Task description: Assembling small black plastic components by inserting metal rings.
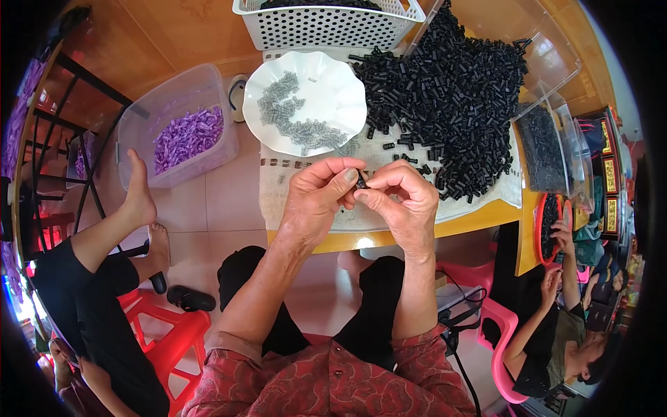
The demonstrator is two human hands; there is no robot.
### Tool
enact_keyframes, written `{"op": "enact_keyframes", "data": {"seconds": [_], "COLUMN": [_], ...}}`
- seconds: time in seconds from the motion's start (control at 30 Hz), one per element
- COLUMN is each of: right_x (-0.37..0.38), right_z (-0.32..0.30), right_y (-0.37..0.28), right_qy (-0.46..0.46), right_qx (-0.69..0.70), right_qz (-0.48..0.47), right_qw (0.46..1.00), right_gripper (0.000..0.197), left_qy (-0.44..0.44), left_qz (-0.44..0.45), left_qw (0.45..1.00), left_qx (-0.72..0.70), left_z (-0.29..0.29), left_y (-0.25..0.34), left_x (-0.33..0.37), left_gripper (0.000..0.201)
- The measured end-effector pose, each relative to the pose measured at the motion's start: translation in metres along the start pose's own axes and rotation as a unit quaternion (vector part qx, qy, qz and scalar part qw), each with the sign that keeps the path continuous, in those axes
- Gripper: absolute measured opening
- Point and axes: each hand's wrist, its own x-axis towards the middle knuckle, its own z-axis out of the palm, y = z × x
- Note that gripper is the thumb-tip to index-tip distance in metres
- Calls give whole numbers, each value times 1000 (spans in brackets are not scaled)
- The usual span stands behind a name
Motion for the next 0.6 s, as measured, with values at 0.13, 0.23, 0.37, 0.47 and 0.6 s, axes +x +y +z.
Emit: {"op": "enact_keyframes", "data": {"seconds": [0.13,0.23,0.37,0.47,0.6], "right_x": [-3,-3,-3,-4,-3], "right_z": [5,8,6,5,7], "right_y": [-3,-8,-6,-4,-5], "right_qy": [11,39,42,37,28], "right_qx": [40,30,-28,-24,-14], "right_qz": [52,106,130,134,138], "right_qw": [998,993,990,990,990], "right_gripper": [15,13,10,10,9], "left_qy": [3,15,34,31,32], "left_qz": [3,28,63,68,65], "left_qw": [1000,999,993,992,992], "left_qx": [3,15,94,104,107], "left_z": [-2,0,0,0,2], "left_y": [0,-2,-3,-2,-2], "left_x": [1,1,1,1,0], "left_gripper": [18,18,17,17,17]}}
